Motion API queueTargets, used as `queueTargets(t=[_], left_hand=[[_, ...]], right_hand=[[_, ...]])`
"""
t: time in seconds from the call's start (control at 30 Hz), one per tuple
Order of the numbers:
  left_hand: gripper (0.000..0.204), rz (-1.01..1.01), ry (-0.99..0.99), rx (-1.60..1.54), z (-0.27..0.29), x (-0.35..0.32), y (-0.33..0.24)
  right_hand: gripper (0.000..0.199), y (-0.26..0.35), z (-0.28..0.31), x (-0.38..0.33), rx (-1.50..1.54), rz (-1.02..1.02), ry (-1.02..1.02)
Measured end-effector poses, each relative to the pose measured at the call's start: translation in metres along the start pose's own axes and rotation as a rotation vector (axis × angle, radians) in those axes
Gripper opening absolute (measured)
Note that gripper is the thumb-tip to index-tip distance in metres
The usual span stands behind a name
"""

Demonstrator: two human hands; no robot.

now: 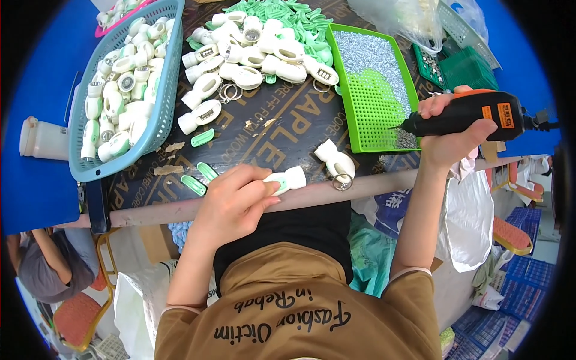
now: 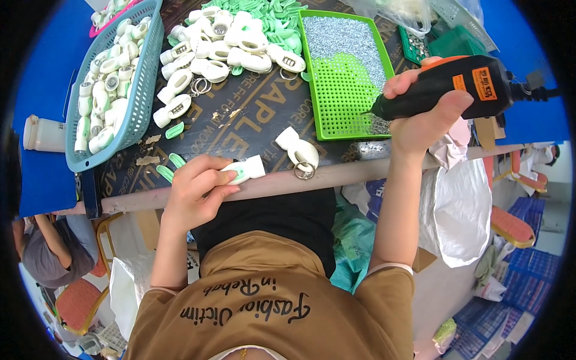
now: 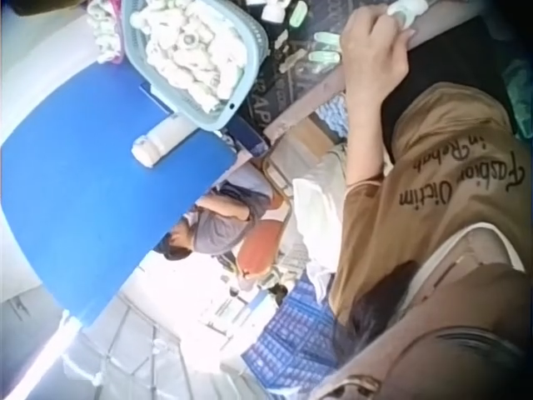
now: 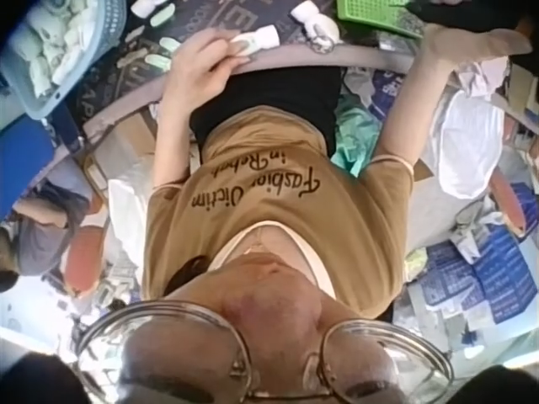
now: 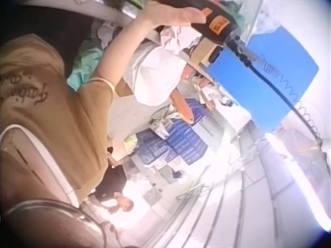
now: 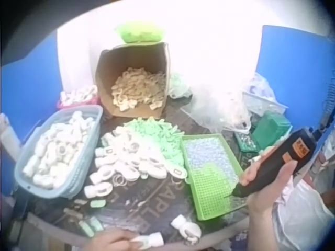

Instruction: Assembling small keychain flashlights by attaching covers and securing them with small screws using an electric screwdriver.

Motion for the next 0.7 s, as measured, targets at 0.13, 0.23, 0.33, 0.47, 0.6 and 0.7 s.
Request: queueTargets(t=[0.13,0.23,0.33,0.47,0.6,0.7], left_hand=[[0.016,-0.028,-0.004,0.013,-0.0004,0.0028,0.0015],[0.016,-0.017,0.025,0.014,-0.0001,-0.0001,0.0005],[0.017,-0.036,-0.002,0.011,0.0002,0.0008,0.0],[0.018,-0.027,-0.001,-0.005,0.0002,0.0005,-0.0006],[0.018,-0.018,-0.001,-0.023,0.0008,-0.0015,-0.0026],[0.019,-0.022,-0.006,-0.021,0.0011,-0.0023,-0.0018]], right_hand=[[0.078,-0.0004,0.0034,0.0032,-0.007,0.008,0.018],[0.077,-0.0007,0.004,0.0049,-0.018,0.028,-0.002],[0.076,0.0011,-0.0025,0.0066,-0.048,-0.037,0.014],[0.074,-0.0035,0.002,0.0087,-0.043,-0.03,0.003],[0.074,-0.0004,0.0009,0.0059,-0.017,-0.043,-0.001],[0.074,0.0011,-0.0027,0.0054,-0.042,-0.035,0.02]])
Point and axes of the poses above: each hand's wrist, its own x-axis towards the middle knuckle, its own z-axis out of the back of the hand, y = z × x, the point moved 1 cm from there along x, towards the middle knuckle, and after that the axes turned 4 degrees about -z, right-handed, at the moved point
